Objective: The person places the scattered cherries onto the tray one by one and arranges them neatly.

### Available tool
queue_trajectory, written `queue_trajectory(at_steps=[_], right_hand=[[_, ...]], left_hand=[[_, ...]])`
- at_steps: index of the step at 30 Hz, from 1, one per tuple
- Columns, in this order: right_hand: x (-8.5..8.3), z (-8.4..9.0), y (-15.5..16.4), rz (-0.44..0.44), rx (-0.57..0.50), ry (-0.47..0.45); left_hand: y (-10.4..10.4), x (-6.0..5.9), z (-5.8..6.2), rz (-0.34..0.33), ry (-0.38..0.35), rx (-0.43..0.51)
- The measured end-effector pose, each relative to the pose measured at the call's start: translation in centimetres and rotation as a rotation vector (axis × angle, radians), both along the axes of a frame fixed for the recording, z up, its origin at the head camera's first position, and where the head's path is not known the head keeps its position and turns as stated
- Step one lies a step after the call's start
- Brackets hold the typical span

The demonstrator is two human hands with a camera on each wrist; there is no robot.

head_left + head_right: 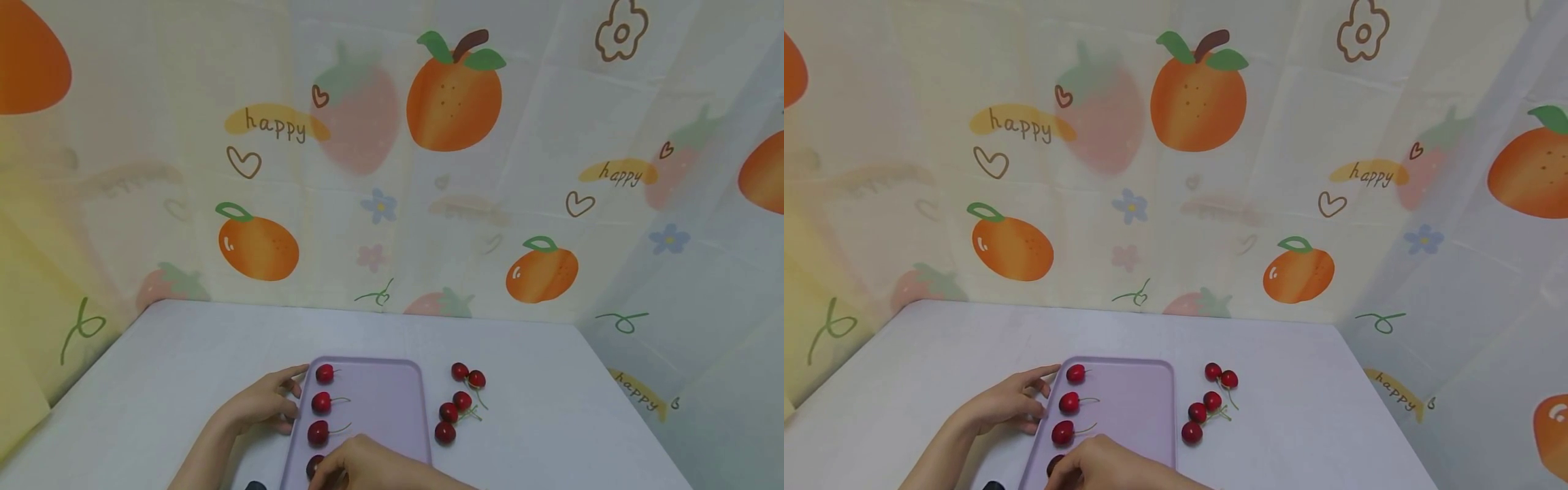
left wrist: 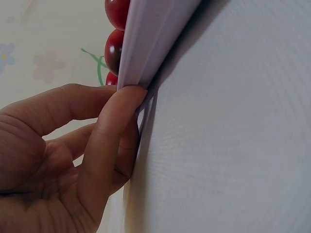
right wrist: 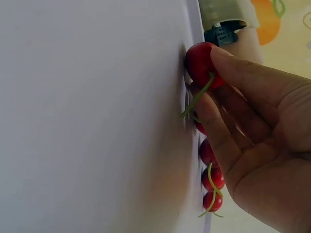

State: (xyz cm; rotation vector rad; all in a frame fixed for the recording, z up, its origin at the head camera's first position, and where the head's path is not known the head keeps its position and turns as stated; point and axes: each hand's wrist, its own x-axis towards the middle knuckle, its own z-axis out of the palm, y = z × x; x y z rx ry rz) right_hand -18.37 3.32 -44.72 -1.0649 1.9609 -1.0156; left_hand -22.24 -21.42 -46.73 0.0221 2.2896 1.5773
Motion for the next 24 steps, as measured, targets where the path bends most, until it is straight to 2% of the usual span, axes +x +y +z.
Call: queue_trajectory(at_steps=[9, 18, 24], right_hand=[[-0.07, -0.12, 0.04, -0.001, -0.002, 0.030], [0.09, 0.19, 0.41, -0.049, -0.019, 0.008], [0.14, 0.47, 0.78, -0.095, -0.050, -0.071]], left_hand=[[0.08, -0.03, 0.05, 0.005, -0.005, -0.009], [0.02, 0.08, 0.14, -0.002, 0.001, 0.013], [0.04, 0.17, 0.24, -0.004, 0.002, 0.020]])
